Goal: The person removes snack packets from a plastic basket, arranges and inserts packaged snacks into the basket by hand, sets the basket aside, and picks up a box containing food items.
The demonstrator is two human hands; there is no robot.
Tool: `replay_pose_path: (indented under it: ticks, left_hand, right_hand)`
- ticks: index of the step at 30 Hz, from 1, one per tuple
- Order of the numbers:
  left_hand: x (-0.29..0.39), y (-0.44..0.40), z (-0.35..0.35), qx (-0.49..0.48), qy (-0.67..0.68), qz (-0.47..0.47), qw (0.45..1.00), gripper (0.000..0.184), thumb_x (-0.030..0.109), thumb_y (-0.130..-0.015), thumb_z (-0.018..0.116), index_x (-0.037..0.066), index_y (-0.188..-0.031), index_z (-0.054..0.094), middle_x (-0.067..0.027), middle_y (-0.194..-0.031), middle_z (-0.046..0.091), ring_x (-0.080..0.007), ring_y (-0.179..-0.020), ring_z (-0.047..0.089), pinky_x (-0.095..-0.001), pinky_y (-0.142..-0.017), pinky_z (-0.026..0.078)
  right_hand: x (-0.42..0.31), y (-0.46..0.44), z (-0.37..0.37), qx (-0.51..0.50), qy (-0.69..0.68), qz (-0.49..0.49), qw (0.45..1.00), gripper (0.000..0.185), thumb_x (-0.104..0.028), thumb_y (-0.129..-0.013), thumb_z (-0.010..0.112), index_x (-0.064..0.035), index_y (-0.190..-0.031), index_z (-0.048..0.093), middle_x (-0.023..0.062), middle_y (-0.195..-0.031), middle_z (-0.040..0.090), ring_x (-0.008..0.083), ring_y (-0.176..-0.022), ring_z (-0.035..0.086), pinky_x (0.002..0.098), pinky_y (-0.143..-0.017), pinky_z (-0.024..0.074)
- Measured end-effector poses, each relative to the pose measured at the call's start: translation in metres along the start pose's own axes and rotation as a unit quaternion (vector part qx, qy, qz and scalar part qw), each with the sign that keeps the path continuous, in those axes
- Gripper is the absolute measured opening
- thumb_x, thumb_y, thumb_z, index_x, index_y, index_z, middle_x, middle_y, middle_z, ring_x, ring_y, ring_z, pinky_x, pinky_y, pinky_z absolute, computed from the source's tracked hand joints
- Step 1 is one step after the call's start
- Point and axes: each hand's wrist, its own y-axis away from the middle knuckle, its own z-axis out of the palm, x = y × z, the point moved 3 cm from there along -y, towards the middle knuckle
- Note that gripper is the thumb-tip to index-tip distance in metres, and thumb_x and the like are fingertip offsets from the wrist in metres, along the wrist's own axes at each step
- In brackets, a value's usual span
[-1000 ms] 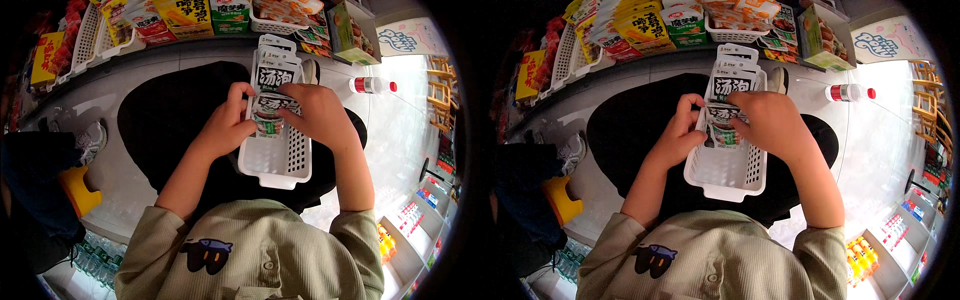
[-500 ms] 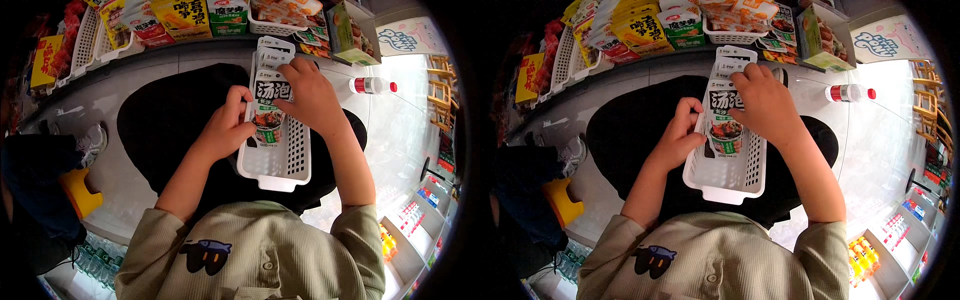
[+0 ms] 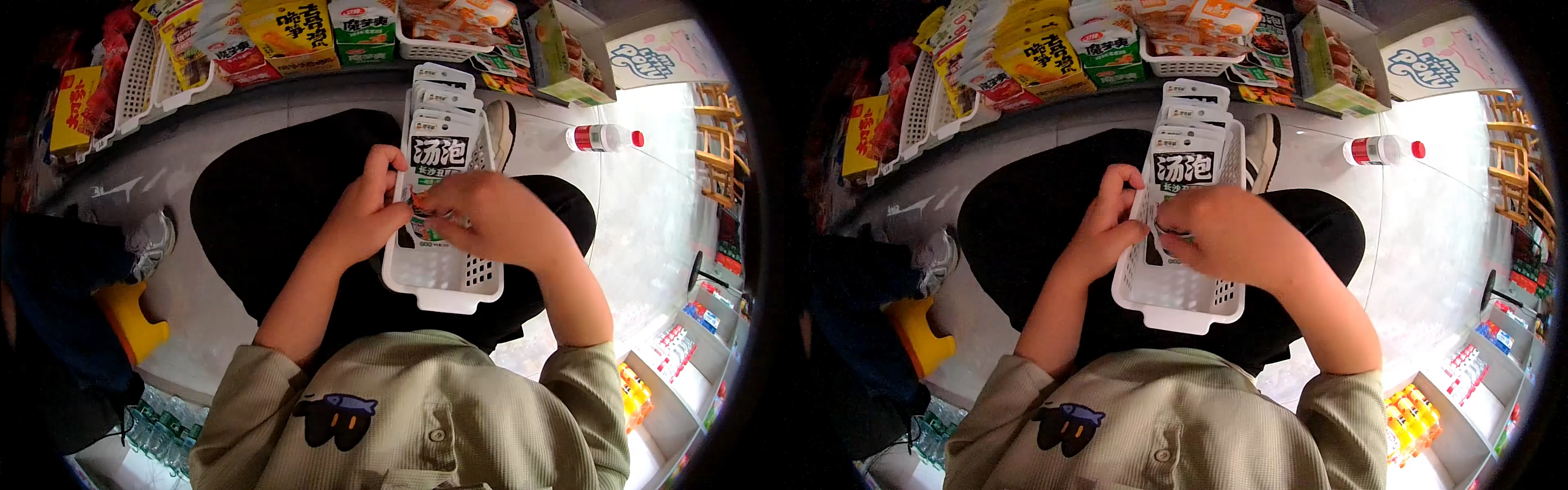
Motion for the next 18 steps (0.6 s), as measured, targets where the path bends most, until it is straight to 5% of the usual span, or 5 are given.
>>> replay_pose_path:
  ticks: [5,7,14,16,18]
  left_hand:
    - [-0.002,0.001,-0.002,0.003,-0.023,-0.014,1.000,0.046,-0.001,-0.077,0.055,0.008,-0.117,0.034,-0.0098,-0.085,0.062,-0.0158,-0.075,0.057,-0.0318,-0.068,0.046]
    - [-0.004,0.001,-0.002,0.000,-0.027,-0.009,1.000,0.046,0.000,-0.076,0.055,0.008,-0.117,0.034,-0.0090,-0.083,0.061,-0.0154,-0.073,0.056,-0.0319,-0.067,0.045]
    - [0.003,0.000,-0.002,-0.002,-0.031,-0.020,0.999,0.046,0.000,-0.077,0.055,0.008,-0.117,0.034,-0.0096,-0.084,0.061,-0.0160,-0.075,0.056,-0.0315,-0.068,0.046]
    - [0.004,0.000,-0.001,0.000,-0.027,-0.023,0.999,0.046,0.000,-0.077,0.054,0.008,-0.117,0.034,-0.0100,-0.085,0.061,-0.0164,-0.077,0.058,-0.0315,-0.070,0.046]
    - [0.003,0.001,0.000,-0.002,-0.010,-0.020,1.000,0.045,-0.001,-0.077,0.054,0.007,-0.116,0.033,-0.0110,-0.088,0.063,-0.0171,-0.081,0.060,-0.0323,-0.073,0.048]
  right_hand:
    - [0.011,-0.005,0.035,-0.173,0.063,0.072,0.980,0.019,-0.019,-0.087,0.060,-0.0023,-0.096,0.063,0.0177,-0.089,0.067,0.0394,-0.086,0.065,0.0492,-0.076,0.0515]
    - [0.014,-0.009,0.035,-0.072,0.043,0.066,0.994,0.021,-0.019,-0.087,0.061,-0.0027,-0.099,0.063,0.0172,-0.089,0.067,0.0387,-0.086,0.065,0.0488,-0.076,0.0517]
    - [0.014,-0.008,0.024,-0.094,0.050,0.056,0.993,0.022,-0.020,-0.086,0.062,-0.0009,-0.096,0.063,0.0158,-0.086,0.067,0.0364,-0.084,0.066,0.0449,-0.075,0.0530]
    - [0.011,-0.010,0.000,-0.109,-0.051,0.082,0.989,0.020,-0.017,-0.085,0.064,0.0015,-0.092,0.066,0.0155,-0.086,0.069,0.0310,-0.082,0.067,0.0400,-0.073,0.0528]
    - [0.027,-0.007,-0.026,0.080,-0.059,0.056,0.993,0.016,-0.012,-0.085,0.064,0.0024,-0.090,0.068,0.0134,-0.082,0.070,0.0234,-0.074,0.067,0.0362,-0.067,0.0513]
